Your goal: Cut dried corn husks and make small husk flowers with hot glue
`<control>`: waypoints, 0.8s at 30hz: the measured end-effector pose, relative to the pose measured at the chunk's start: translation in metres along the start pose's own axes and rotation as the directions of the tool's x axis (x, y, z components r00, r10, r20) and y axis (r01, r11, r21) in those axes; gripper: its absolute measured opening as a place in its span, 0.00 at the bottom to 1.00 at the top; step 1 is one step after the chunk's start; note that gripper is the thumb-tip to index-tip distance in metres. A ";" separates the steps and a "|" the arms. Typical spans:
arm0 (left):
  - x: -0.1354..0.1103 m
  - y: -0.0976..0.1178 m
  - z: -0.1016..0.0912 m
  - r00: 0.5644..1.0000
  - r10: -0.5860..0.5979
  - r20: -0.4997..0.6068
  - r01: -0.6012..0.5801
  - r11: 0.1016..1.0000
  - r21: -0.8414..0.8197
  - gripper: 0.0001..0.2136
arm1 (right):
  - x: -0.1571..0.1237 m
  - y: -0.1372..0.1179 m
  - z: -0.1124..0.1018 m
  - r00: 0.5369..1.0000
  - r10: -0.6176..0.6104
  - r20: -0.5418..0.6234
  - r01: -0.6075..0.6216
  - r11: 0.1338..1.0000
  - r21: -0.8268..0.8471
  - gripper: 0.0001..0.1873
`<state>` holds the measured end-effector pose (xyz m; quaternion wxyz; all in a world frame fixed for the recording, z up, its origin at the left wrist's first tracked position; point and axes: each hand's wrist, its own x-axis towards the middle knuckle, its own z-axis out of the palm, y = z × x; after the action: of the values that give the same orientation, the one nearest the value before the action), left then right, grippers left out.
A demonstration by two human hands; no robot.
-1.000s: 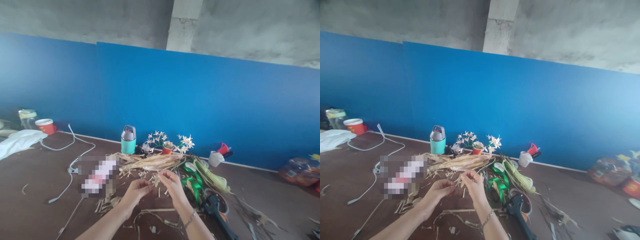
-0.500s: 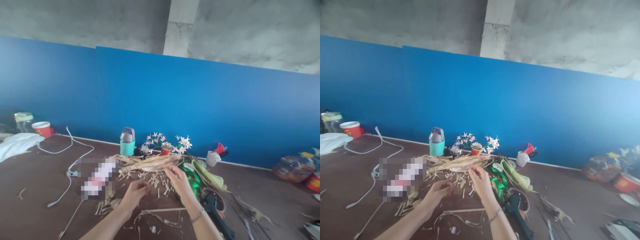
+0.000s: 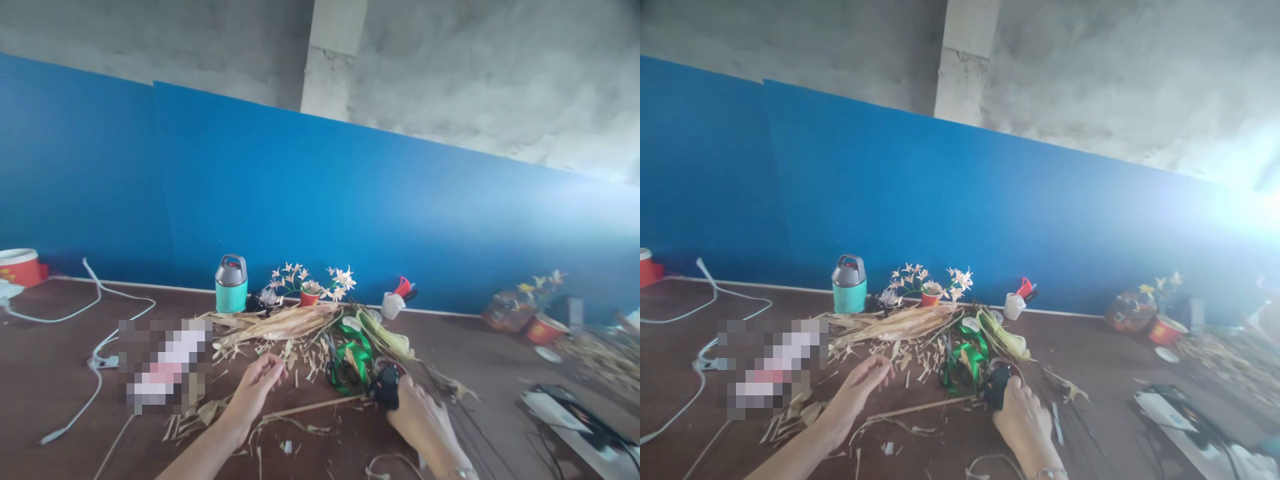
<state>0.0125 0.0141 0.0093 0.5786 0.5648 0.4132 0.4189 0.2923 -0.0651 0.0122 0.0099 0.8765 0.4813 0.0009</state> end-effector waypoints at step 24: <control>0.017 -0.025 -0.003 0.982 0.124 -0.143 -0.128 0.992 -0.023 0.19 | -0.026 -0.112 -0.005 0.686 -0.588 -0.428 0.706 0.395 0.588 0.03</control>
<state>0.0153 0.0305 -0.0159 0.5292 0.5495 0.4099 0.5000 0.1834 -0.0272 0.0158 -0.3685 0.5456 0.7424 -0.1241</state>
